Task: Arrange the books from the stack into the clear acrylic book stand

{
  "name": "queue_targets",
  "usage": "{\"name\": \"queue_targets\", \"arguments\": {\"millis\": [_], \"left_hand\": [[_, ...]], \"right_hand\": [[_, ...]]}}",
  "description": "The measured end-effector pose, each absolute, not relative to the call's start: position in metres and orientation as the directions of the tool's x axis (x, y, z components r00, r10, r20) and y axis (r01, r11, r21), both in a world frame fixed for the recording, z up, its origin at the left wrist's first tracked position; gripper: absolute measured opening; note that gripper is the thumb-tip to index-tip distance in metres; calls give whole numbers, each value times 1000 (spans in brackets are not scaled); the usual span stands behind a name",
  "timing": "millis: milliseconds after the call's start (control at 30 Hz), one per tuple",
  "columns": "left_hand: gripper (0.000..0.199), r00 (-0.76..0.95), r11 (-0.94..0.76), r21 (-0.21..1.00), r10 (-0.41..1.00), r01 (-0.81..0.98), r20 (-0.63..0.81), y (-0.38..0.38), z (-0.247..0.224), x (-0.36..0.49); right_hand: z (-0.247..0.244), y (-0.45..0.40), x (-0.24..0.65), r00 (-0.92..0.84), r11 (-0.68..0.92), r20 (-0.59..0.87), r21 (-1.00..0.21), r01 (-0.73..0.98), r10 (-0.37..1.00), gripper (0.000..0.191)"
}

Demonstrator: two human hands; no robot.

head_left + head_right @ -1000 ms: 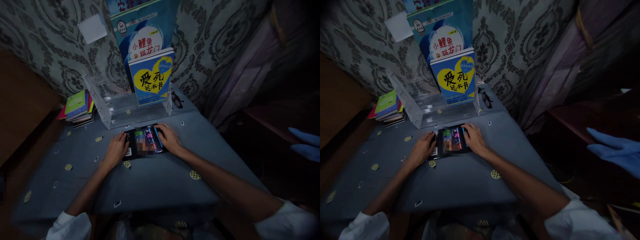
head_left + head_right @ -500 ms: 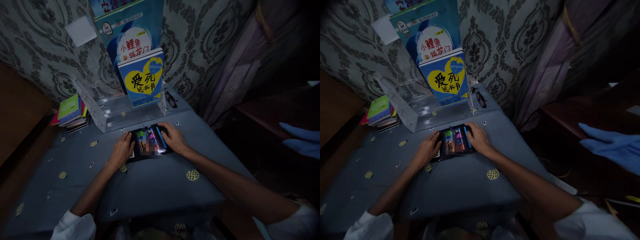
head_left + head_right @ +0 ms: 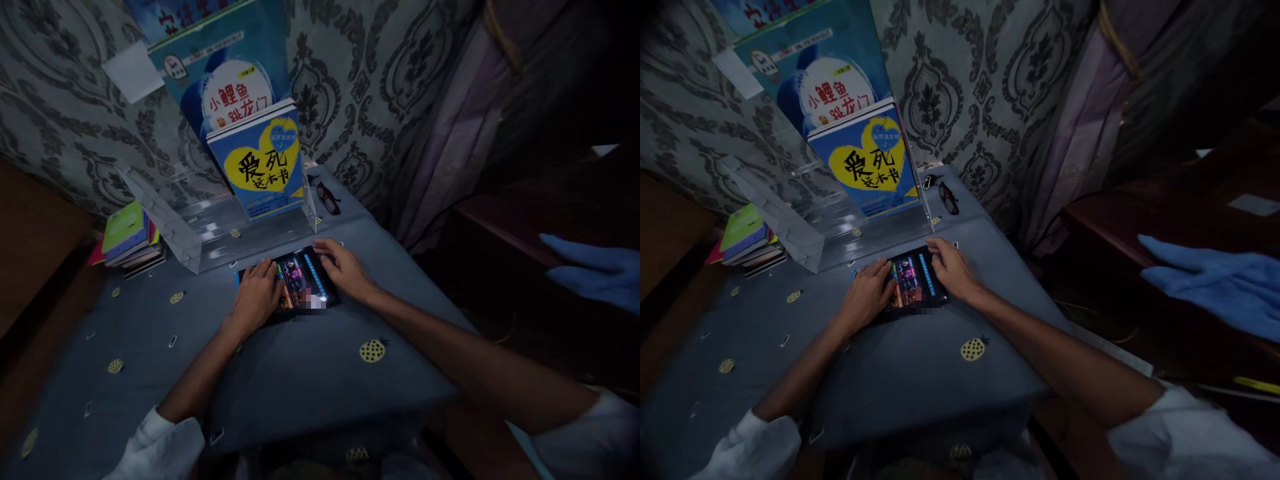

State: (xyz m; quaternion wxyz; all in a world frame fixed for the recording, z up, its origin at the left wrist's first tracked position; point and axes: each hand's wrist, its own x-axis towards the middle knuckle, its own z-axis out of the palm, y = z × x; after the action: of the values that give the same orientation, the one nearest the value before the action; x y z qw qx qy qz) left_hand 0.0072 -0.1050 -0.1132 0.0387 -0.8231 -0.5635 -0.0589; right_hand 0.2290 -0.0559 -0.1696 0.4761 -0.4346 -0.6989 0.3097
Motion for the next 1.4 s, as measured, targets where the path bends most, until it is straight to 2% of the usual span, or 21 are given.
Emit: {"name": "queue_targets", "arguments": {"millis": [467,733,933,1167,1400], "left_hand": [[42,549,-560,111,828,821,110,-74,-114,63],[45,549,-556,169,831,814,93,-71,-117,64],[43,563,-566,190,823,802,77,-83,-114,69],[43,665,-669,231,739,707,106,-116,-110,70],[41,701,-700,221,708,679,84,-157,-111,70]], "right_hand": [[-170,-56,228,-147,440,415,-845,304,898,47],[-172,-50,229,-149,445,419,-833,330,895,46],[-171,-46,229,-149,444,419,-824,352,896,39],[-161,-50,229,-205,445,395,-803,396,896,35],[-159,-52,229,-210,444,391,-787,429,896,33]]}}
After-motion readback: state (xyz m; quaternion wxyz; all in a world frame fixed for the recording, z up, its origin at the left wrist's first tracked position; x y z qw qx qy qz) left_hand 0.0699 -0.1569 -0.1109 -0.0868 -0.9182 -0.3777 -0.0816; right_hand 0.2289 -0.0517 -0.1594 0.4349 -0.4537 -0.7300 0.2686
